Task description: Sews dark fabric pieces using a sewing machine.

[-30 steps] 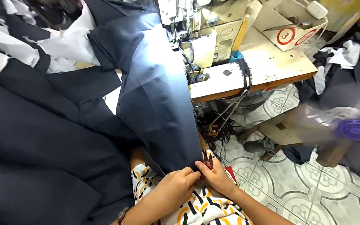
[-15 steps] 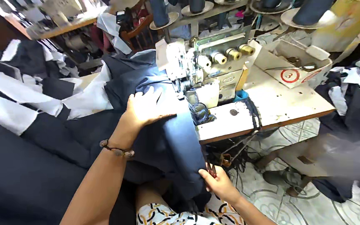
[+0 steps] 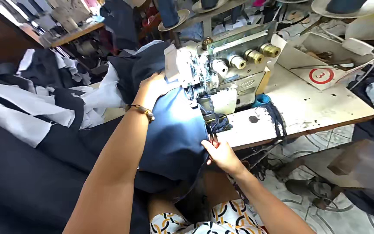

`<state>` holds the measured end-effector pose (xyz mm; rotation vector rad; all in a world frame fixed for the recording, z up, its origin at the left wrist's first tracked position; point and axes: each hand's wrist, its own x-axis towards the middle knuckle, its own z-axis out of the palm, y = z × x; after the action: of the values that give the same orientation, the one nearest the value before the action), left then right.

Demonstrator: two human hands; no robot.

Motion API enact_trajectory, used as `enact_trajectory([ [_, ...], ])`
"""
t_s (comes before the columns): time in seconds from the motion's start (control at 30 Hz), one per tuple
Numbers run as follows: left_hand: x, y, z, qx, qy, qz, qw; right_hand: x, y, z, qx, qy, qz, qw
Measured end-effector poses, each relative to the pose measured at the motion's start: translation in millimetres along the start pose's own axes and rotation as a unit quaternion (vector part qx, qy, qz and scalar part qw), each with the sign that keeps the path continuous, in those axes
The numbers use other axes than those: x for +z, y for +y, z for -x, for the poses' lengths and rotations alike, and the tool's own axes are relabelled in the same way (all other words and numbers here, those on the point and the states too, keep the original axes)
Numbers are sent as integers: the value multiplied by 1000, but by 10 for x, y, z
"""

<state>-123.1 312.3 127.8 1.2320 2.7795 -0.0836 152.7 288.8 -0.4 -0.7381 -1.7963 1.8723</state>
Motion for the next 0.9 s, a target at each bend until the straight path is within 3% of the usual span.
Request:
enact_trajectory([
  [0.1, 54, 107, 115, -7, 136, 59, 989, 68, -61, -115, 36, 6, -12, 999],
  [0.2, 247, 92, 535, 124, 277, 115, 946, 87, -14, -114, 24, 13, -57, 998],
  [0.27, 582, 71, 1172, 246, 334, 139, 899, 86, 68, 22, 0, -3, -92, 996],
  [0.37, 1461, 25, 2181, 350, 295, 173, 872, 98, 289, 417, -1, -24, -77, 997],
  [0.47, 2265, -44, 2869, 347, 288, 187, 873, 115, 515, 856, 53, -23, -68, 996],
  [0.53, 2505, -32, 3096, 331, 315, 175, 872, 134, 595, 1090, 70, -16, -87, 994],
  [0.9, 2320, 23, 3347, 409, 350, 271, 798, 67, 486, 1517, 26, -26, -74, 997],
])
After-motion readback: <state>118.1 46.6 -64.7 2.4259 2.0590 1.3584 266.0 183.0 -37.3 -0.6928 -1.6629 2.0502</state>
